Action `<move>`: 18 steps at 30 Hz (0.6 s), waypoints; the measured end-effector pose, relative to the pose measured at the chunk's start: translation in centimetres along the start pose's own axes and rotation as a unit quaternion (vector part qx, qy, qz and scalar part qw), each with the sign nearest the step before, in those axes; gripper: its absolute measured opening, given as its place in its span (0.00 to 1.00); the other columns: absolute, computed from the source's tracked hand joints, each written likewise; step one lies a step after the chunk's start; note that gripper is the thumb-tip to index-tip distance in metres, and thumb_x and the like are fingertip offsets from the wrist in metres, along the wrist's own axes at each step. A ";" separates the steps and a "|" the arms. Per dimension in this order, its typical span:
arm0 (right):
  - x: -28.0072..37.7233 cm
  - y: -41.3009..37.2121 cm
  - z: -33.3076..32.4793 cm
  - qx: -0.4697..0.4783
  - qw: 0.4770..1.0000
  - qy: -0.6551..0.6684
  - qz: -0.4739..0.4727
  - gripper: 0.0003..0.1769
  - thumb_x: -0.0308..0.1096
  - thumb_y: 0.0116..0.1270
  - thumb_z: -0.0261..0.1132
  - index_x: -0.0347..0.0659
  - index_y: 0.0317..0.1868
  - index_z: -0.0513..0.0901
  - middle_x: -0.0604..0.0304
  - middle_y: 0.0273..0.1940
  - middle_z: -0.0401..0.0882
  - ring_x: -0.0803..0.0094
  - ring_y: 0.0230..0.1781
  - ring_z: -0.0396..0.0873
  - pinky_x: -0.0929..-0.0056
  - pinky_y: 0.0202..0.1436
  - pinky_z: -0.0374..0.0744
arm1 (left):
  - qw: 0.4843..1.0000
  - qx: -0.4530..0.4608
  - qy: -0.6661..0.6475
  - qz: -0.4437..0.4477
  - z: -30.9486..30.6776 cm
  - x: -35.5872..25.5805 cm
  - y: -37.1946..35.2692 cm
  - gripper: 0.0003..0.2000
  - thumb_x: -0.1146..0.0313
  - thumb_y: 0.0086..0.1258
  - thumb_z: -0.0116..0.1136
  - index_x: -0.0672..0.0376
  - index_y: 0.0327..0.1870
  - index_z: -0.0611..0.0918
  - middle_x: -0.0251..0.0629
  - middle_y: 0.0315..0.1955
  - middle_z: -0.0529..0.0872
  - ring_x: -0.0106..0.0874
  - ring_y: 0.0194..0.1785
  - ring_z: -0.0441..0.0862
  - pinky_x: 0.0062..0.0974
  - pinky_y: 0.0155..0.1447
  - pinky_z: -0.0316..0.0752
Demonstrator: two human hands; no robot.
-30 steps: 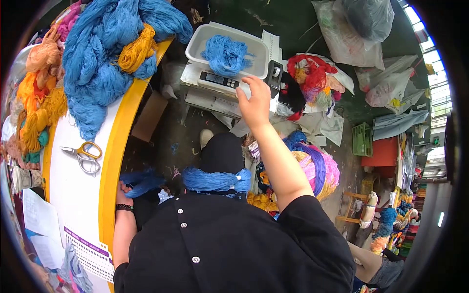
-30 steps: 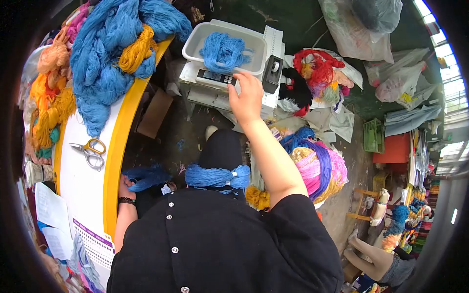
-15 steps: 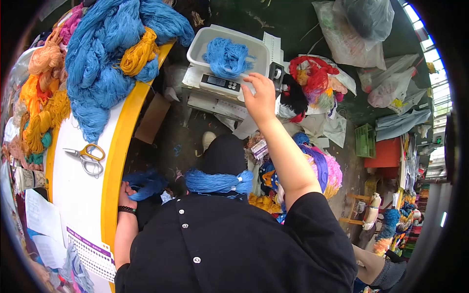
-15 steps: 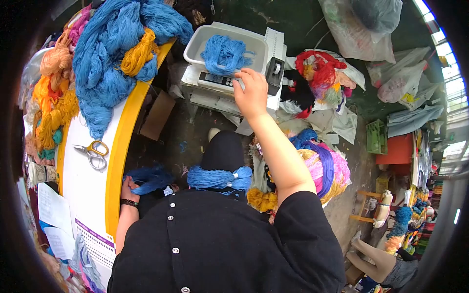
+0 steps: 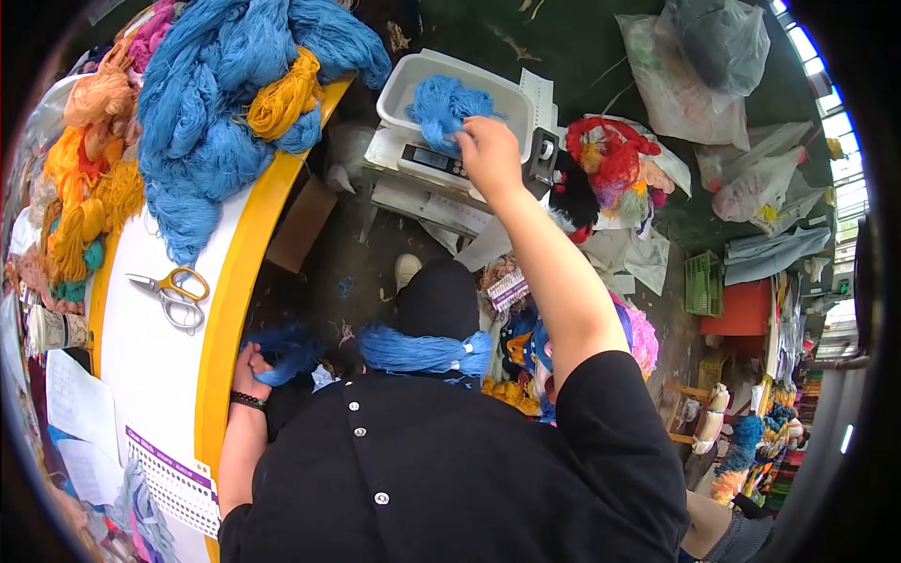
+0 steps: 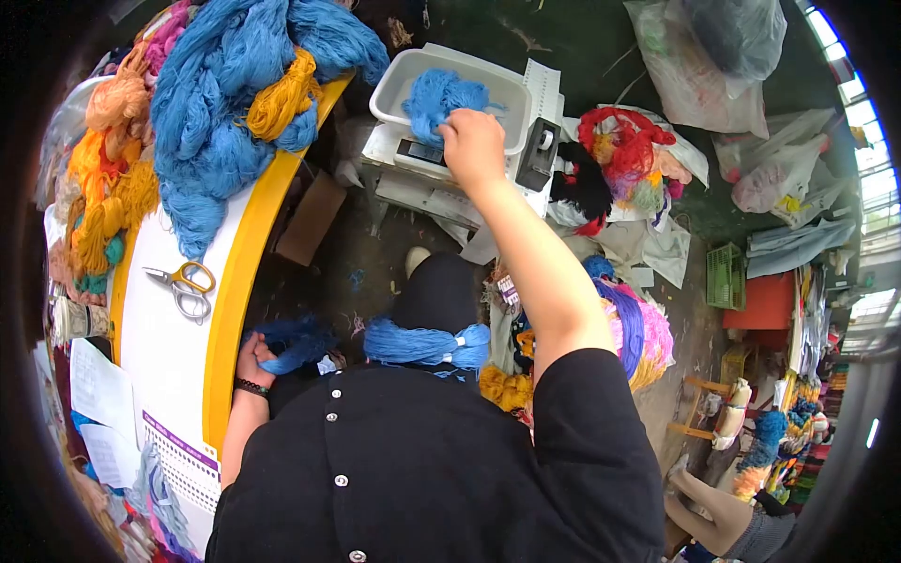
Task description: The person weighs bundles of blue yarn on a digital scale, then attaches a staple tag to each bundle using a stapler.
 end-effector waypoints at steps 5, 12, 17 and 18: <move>11.5 0.2 -7.4 0.152 0.848 0.484 0.155 0.08 0.33 0.70 0.58 0.37 0.40 0.78 0.65 0.29 0.78 0.79 0.31 0.76 0.76 0.38 0.75 | 0.853 0.418 -0.201 -0.238 7.9 -1.2 -7.4 0.20 0.61 0.76 0.47 0.55 0.65 0.72 0.29 0.26 0.70 0.17 0.20 0.64 0.15 0.31 0.68; 26.2 -8.7 -11.9 0.382 0.629 0.652 0.180 0.08 0.29 0.72 0.56 0.34 0.46 0.75 0.62 0.38 0.80 0.82 0.37 0.77 0.80 0.42 0.77 | 0.828 0.544 0.110 0.083 19.1 -7.5 -21.0 0.25 0.54 0.73 0.53 0.68 0.60 0.73 0.40 0.47 0.81 0.31 0.48 0.81 0.28 0.54 0.74; 25.7 -11.1 -7.1 0.344 0.681 0.611 0.213 0.12 0.31 0.72 0.58 0.31 0.46 0.81 0.60 0.41 0.83 0.80 0.38 0.79 0.79 0.44 0.78 | 0.894 0.398 0.080 0.190 18.8 -7.4 -24.1 0.18 0.63 0.71 0.56 0.68 0.54 0.79 0.37 0.44 0.82 0.25 0.47 0.78 0.26 0.55 0.72; 25.5 -11.5 -6.7 0.355 0.701 0.586 0.199 0.11 0.31 0.72 0.58 0.31 0.45 0.82 0.60 0.39 0.83 0.79 0.38 0.79 0.79 0.44 0.78 | 0.901 0.381 0.077 0.193 18.8 -7.5 -24.4 0.16 0.68 0.69 0.57 0.69 0.52 0.80 0.38 0.43 0.84 0.25 0.45 0.79 0.26 0.53 0.73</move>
Point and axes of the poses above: each hand's wrist, its own y-axis towards the middle knuckle, its own z-axis out of the palm, x = y × z, the point moved 3 cm from there along y, towards the middle knuckle
